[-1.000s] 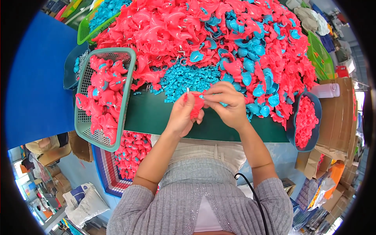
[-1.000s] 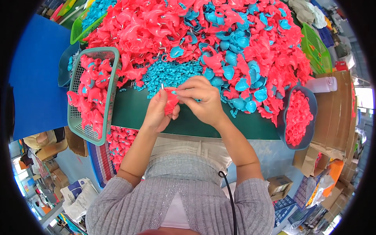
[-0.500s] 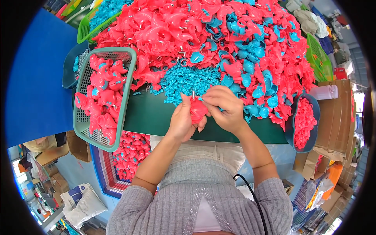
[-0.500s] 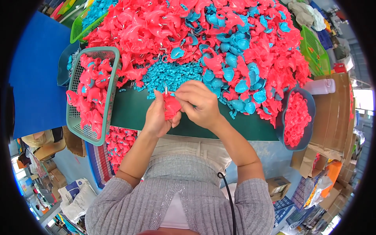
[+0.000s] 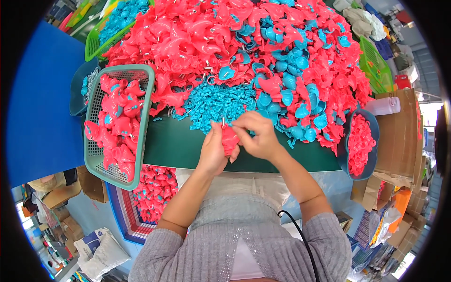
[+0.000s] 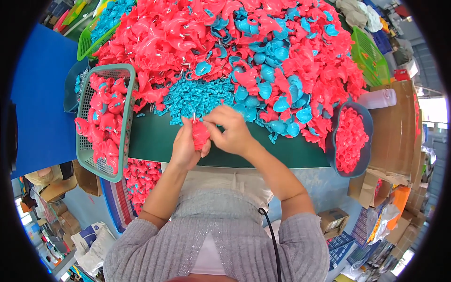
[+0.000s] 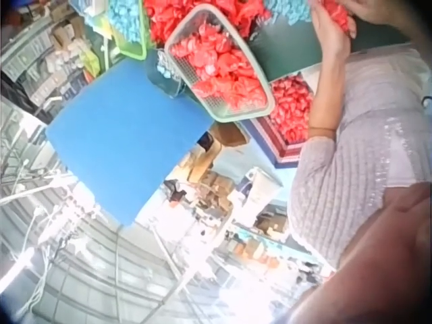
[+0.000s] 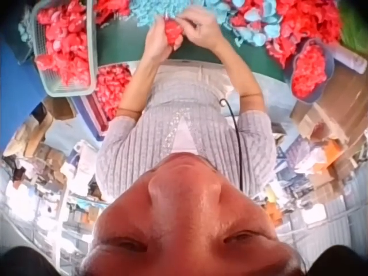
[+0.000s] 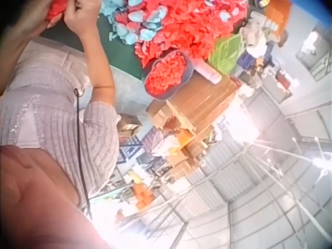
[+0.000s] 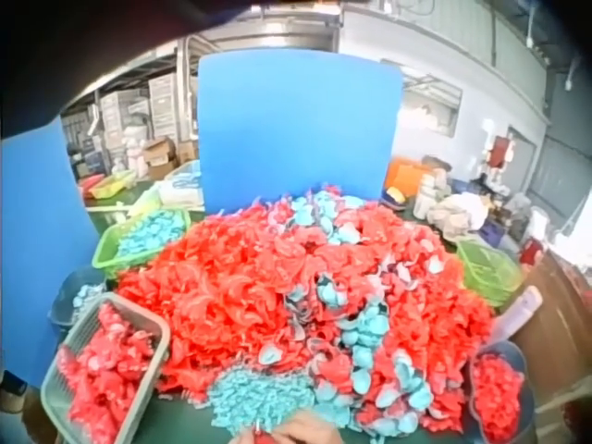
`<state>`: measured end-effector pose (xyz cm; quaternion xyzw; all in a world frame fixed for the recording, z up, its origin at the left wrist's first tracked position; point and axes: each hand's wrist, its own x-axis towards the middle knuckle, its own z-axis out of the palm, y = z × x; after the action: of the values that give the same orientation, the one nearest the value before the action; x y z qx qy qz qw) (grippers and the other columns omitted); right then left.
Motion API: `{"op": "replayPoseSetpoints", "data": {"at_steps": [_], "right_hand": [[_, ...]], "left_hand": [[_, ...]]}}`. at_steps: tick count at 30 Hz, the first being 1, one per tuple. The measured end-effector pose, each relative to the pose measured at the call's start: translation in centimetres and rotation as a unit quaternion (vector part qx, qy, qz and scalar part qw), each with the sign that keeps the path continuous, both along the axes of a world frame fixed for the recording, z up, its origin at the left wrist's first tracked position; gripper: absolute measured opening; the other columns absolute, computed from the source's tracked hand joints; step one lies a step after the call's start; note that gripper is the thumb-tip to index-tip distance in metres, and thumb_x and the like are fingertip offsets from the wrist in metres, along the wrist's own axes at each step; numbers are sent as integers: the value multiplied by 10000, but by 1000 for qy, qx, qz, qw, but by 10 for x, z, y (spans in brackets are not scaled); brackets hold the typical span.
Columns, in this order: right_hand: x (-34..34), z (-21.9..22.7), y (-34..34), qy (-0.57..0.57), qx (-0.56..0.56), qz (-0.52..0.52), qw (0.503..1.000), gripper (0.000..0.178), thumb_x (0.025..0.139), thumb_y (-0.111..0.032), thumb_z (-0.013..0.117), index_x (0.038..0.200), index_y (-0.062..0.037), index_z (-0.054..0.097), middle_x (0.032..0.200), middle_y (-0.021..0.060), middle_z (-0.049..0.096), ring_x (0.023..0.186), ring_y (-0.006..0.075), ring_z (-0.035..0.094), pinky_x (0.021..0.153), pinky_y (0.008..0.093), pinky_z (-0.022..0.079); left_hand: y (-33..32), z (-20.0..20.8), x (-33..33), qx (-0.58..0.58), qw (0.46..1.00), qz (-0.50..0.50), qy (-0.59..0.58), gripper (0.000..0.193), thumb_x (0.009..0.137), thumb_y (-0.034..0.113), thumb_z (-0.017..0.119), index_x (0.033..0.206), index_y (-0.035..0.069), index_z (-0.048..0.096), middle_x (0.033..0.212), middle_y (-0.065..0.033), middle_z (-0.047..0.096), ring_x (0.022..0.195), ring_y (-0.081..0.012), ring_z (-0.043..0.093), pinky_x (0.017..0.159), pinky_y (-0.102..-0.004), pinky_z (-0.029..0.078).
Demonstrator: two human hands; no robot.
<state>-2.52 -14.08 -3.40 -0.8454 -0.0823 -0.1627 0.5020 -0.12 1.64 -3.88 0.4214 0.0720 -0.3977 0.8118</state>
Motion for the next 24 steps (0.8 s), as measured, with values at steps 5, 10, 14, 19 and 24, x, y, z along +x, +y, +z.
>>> {"op": "replayPoseSetpoints", "data": {"at_steps": [5, 10, 14, 19, 24], "right_hand": [[1, 6, -16, -35, -98, -97, 990, 241, 781, -119, 715, 990, -12, 658, 1001, 145, 655, 938, 292, 624, 810, 357, 500], [12, 15, -79, -115, -249, -356, 893, 239, 765, -182, 738, 933, -28, 670, 926, 127, 651, 917, 300, 577, 802, 375, 449], [-2, 27, -113, 52, -325, -375, 867, 253, 735, -212, 755, 893, -28, 685, 964, 127, 659, 941, 319, 566, 826, 400, 445], [-9, 18, -141, 107, -280, -344, 890, 242, 729, -177, 748, 912, -30, 689, 969, 119, 665, 958, 324, 567, 836, 405, 446], [-7, 20, -129, -54, -352, -333, 873, 197, 724, -137, 739, 882, -36, 678, 929, 98, 662, 908, 299, 578, 804, 397, 448]], "left_hand": [[5, -21, 2, -23, 997, 7, 76, 617, 980, 558, 221, 1061, 20, 512, 830, -138, 623, 539, -184, 544, 457, -302, 426], [7, -13, 11, -53, 997, 42, 33, 616, 989, 537, 259, 1176, 5, 507, 926, -142, 625, 625, -197, 555, 544, -306, 448], [8, -15, 12, -36, 997, 49, 37, 456, 1006, 418, 363, 1114, 6, 527, 907, -138, 639, 681, -197, 604, 588, -317, 495], [6, -15, 11, -37, 997, 55, 40, 364, 997, 348, 429, 1088, 11, 534, 906, -135, 646, 701, -197, 622, 604, -316, 512], [10, -10, 14, -19, 997, 72, 33, 277, 975, 277, 499, 1093, 29, 537, 910, -126, 648, 703, -185, 623, 615, -299, 517]]}}
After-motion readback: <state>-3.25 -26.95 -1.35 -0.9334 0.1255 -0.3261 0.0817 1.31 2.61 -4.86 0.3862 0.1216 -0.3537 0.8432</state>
